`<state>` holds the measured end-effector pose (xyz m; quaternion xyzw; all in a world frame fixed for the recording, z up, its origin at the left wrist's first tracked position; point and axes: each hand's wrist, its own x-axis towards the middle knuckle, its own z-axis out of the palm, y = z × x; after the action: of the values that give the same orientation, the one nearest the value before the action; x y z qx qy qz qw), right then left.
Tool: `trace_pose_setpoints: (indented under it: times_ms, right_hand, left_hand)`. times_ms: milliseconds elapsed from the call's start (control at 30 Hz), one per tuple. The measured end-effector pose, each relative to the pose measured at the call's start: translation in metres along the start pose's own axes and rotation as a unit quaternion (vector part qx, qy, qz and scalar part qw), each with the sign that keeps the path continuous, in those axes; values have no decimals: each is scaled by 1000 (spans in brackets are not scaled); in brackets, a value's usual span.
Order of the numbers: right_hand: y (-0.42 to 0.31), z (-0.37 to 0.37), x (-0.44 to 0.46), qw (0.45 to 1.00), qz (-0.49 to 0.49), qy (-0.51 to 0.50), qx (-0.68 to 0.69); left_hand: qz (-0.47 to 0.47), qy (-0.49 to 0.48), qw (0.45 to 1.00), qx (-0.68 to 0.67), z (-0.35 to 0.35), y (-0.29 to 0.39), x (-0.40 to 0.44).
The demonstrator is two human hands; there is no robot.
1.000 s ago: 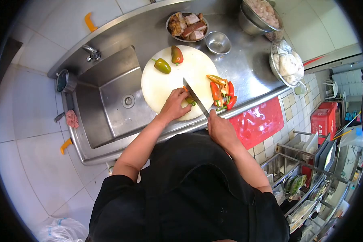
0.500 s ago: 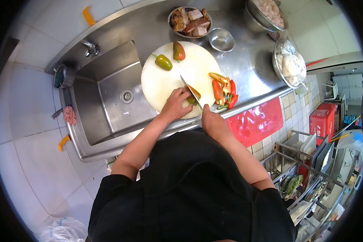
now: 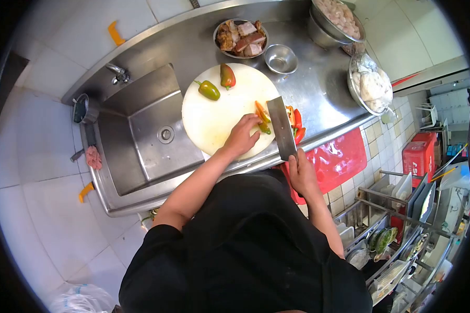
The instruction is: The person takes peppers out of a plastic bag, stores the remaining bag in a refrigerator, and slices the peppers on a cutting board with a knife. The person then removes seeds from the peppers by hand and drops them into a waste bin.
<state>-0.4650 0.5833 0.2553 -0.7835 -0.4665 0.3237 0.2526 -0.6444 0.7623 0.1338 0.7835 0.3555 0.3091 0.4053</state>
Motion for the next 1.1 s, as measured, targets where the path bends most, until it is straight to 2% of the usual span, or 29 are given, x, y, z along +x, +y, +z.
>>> trace_pose_setpoints:
  times_ms: [67,133,167,200,233,267,300,367,433,500,600,767,833,900,967,1000,1067,1100]
  right_hand:
    - [6,-1,-6,999,-17,1,-27]
    - [7,0,-9,998,-31,2,-55]
    - [5,0,-13,998,-32,-25,-40]
    - [4,0,-16,998,-34,-52,-26]
    - [5,3,-16,998,-33,-51,-24]
    - [6,7,-13,996,-31,-80,-22]
    - [7,10,-10,993,-30,-108,-22]
    - [16,20,-2,993,-40,-104,-28]
    - [21,30,4,993,-46,-100,-32]
    - [23,37,10,995,-6,-60,-76]
    - [15,37,13,994,-3,-32,-101]
    - [-4,27,12,992,-26,-69,-99]
    - [-9,28,10,990,-24,-92,-109]
    - [-9,32,10,986,-28,-100,-129]
    - [-11,31,6,987,-40,-94,-124]
    - [-12,31,4,988,-50,-87,-118]
    - [-21,28,-1,987,-62,-82,-123]
    - [-25,26,-3,986,-74,-76,-126]
  left_hand:
    - [-10,4,999,32,-18,-5,20]
    - [-47,102,991,69,-55,-16,45]
    - [-45,124,982,134,-77,-29,56]
    - [-37,127,968,211,-100,-37,67]
    - [-12,95,943,318,-122,-41,75]
    - [14,46,930,364,-137,-59,78]
    - [15,47,929,367,-148,-53,77]
    - [-125,-110,929,331,-170,-30,77]
    - [-145,-133,924,329,-168,-24,67]
    - [-186,-165,931,266,-147,-25,49]
    - [-209,-119,947,212,-100,-21,12]
    - [-275,-88,951,106,-53,19,-33]
    - [-239,-73,965,72,-51,27,-39]
    - [-242,-73,965,72,-58,27,-43]
    - [-44,2,996,83,-62,16,-47]
    - [-44,3,996,82,-65,13,-47]
    - [-26,-70,994,83,-68,6,-46]
    - [-25,-71,994,82,-68,8,-46]
